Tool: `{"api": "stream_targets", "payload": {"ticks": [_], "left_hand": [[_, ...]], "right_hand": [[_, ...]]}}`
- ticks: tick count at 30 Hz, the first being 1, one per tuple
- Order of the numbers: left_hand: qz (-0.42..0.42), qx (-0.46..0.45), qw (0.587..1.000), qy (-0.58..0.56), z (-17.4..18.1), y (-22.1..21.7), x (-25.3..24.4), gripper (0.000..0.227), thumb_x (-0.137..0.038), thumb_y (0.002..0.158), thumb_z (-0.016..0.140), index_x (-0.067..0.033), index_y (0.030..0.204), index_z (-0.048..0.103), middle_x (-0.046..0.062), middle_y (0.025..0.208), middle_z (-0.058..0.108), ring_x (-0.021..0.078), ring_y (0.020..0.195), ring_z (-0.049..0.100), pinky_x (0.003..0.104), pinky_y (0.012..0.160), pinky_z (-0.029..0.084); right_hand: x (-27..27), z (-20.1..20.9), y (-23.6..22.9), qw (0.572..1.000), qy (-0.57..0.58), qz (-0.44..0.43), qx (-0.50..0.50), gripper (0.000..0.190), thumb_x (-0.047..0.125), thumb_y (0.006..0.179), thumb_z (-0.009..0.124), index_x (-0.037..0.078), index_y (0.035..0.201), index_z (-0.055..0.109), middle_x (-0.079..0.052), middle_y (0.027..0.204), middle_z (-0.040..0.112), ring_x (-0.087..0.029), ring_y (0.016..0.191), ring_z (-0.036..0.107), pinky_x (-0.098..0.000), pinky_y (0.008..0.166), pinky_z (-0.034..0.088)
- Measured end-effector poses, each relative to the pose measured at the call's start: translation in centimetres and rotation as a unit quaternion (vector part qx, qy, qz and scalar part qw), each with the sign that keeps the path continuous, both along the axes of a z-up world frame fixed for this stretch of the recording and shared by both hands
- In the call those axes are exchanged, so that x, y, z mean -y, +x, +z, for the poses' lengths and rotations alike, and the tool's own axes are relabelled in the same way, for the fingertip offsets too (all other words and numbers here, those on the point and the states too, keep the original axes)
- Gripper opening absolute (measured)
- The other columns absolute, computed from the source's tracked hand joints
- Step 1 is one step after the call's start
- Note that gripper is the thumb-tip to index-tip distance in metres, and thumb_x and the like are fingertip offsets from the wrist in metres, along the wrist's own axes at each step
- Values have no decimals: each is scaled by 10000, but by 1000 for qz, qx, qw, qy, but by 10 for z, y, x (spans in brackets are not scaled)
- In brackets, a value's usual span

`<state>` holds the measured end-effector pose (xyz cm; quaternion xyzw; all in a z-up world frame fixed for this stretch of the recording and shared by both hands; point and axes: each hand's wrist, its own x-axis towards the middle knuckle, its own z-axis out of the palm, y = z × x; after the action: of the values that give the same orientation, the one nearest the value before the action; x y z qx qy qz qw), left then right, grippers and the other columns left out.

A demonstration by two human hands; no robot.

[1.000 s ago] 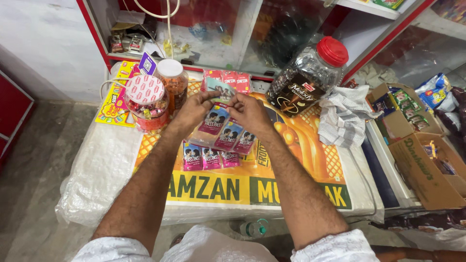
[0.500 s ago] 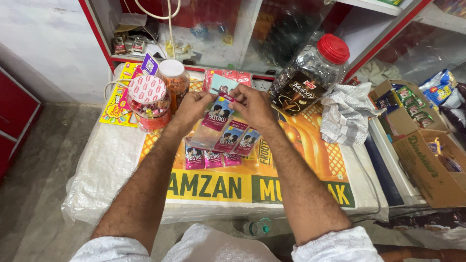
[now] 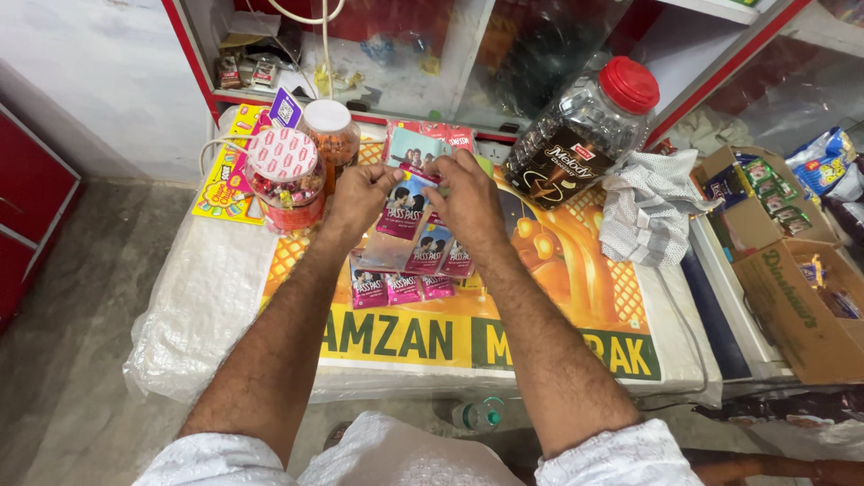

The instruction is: The person arranges Mentos candy rolls into a cardboard box on a table, then closes the box and places it on a nearby shelf. They then pick up and inspect a stack of Pass Pass candy packets.

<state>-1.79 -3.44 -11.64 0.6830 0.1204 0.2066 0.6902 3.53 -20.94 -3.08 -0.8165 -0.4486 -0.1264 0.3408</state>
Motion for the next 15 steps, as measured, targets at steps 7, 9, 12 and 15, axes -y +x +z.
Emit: {"api": "stream_targets", "payload": {"ticks": [7,9,12,15], "left_hand": [[-10,-15,999,-29,0,-5,-1,330,-319,1031,633,-32,957,777,-16,733,695,52,618,550,250,565,480],[-13,-34,998,-48,2,-8,-1,361,-371,1019,631,-47,940,772,-25,734,702,48,626,592,241,575,518],[-16,-50,998,-34,6,-10,-1,391,-411,997,640,-51,940,783,-23,745,704,37,643,618,231,593,552],[-37,-36,997,-52,7,-13,-3,424,-409,1007,653,-6,945,770,-2,757,706,53,641,606,243,594,538]], "right_hand": [[-6,-9,7,995,-3,-7,-104,152,24,843,803,46,922,675,-52,945,629,-152,827,726,-274,754,635],[-6,-12,7,995,0,1,-99,145,6,845,790,36,905,662,-62,945,616,-158,823,718,-276,747,632],[-6,-14,7,997,4,30,-67,146,-3,847,770,29,905,640,-79,935,639,-177,830,731,-300,772,630],[-6,-13,8,998,-22,29,-50,157,29,867,763,31,935,621,-78,942,696,-193,833,744,-339,765,613]]}}
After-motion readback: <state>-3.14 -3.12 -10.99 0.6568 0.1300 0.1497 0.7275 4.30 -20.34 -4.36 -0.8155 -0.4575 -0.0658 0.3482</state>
